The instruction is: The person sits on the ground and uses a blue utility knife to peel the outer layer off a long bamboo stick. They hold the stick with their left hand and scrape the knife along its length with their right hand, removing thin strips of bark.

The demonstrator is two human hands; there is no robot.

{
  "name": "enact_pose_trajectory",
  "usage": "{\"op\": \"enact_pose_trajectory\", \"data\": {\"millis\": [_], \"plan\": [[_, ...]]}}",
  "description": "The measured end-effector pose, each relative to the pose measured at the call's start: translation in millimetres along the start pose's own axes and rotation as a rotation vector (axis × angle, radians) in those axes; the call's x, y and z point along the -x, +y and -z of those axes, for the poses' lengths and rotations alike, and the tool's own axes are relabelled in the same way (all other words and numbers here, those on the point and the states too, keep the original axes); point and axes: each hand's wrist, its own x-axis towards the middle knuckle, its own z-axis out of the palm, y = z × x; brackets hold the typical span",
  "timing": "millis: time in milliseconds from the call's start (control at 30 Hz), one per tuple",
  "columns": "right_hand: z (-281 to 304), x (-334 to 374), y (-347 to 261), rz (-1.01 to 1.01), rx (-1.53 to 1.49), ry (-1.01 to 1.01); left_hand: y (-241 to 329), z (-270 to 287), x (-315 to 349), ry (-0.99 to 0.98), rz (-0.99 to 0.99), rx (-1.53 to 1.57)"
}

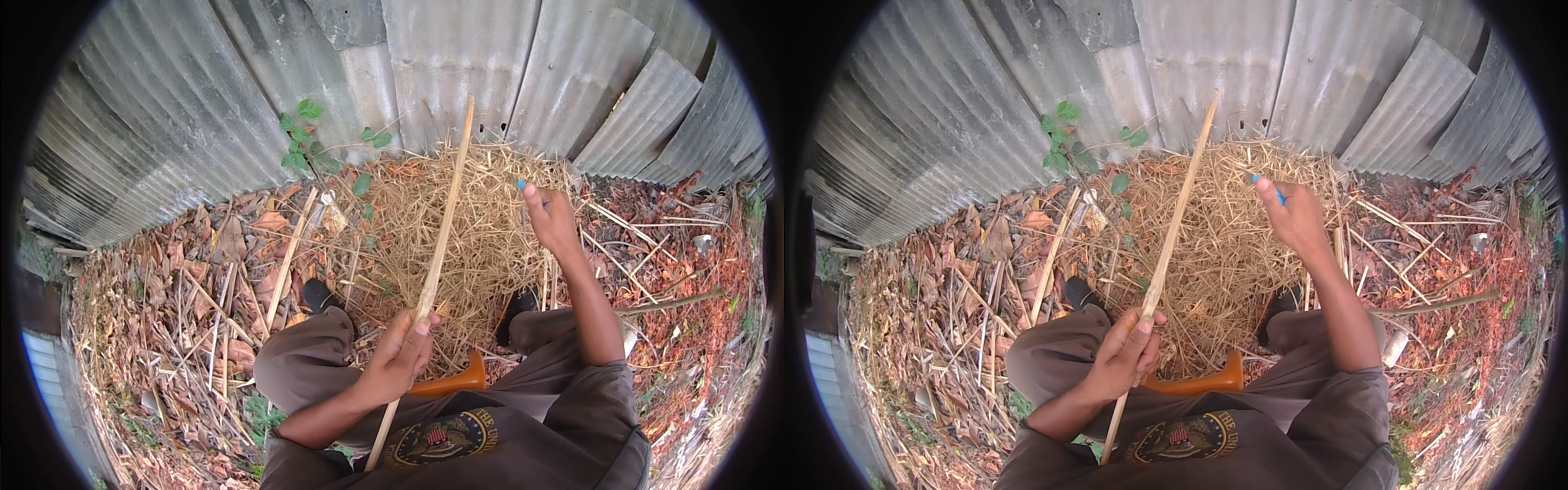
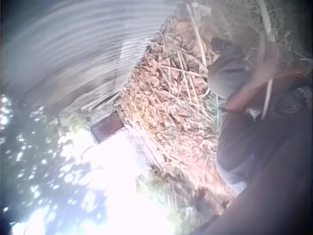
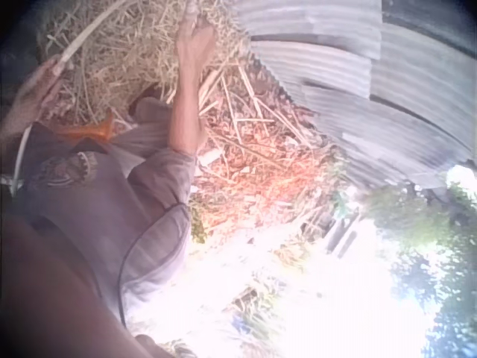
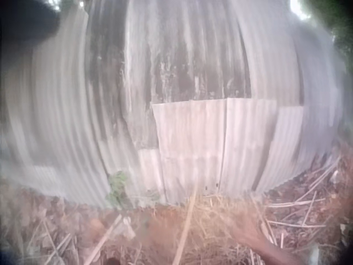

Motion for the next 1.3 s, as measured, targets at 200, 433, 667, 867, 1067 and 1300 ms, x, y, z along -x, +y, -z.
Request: {"op": "enact_pose_trajectory", "data": {"millis": [200,433,667,867,1067,1300], "plan": [[-42.4,60.7,-63.2,0.441,0.022,-0.314,7.1,-3.0,-7.5,0.068,-0.14,-0.161],[-42.5,21.6,-33.1,0.182,0.209,-0.119,-8.1,-12.5,4.0,-0.018,-0.031,-0.059],[-51.3,66.2,-53.8,0.514,0.01,-0.2,-8.9,-11.5,3.8,-0.006,-0.013,0.052],[-49.2,38.5,-24.0,0.408,0.135,-0.087,-9.2,-18.8,7.5,-0.112,0.081,0.129],[-24.3,-9.4,26.2,0.12,0.265,0.093,-17.8,-31.3,19.2,-0.235,0.12,0.18],[48.5,-68.0,119.1,-0.396,0.087,0.442,-25.2,-41.2,42.0,-0.496,0.123,0.084]]}}
